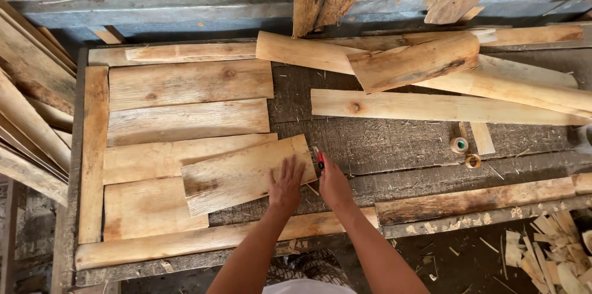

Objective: Cutting and fitting thin wood pieces together into a mosaic pattern on a workbench.

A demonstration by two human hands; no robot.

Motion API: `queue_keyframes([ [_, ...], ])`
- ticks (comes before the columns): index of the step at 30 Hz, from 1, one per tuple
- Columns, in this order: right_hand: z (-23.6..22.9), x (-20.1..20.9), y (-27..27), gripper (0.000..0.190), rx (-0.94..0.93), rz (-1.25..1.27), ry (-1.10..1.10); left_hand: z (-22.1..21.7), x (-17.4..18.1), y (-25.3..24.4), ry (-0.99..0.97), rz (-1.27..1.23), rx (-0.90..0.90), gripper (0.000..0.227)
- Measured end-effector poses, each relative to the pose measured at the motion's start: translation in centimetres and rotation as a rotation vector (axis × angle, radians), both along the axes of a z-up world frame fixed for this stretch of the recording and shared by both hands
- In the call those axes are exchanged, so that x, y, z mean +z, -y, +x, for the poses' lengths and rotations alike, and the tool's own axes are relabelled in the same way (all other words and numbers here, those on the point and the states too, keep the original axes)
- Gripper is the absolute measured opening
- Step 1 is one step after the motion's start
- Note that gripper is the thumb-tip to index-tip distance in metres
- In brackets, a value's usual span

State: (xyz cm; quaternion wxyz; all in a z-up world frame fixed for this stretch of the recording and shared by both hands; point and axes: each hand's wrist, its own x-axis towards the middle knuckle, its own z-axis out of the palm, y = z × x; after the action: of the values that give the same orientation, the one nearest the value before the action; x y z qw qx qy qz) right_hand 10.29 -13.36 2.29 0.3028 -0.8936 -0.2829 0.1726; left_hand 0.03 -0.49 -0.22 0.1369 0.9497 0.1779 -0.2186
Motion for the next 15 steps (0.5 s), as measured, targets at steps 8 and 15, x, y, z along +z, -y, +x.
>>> queue_keyframes([
  [8, 0.5, 0.5, -1.8, 0.06, 0.055, -0.182, -0.088, 0.2, 0.1, 0.1, -0.042, -0.039, 0.046, 0.089],
  [15, 0.5, -0.3, -2.5, 0.062, 0.082, -0.293, -0.111, 0.5, 0.3, -0.1, -0.069, -0.057, 0.049, 0.087],
])
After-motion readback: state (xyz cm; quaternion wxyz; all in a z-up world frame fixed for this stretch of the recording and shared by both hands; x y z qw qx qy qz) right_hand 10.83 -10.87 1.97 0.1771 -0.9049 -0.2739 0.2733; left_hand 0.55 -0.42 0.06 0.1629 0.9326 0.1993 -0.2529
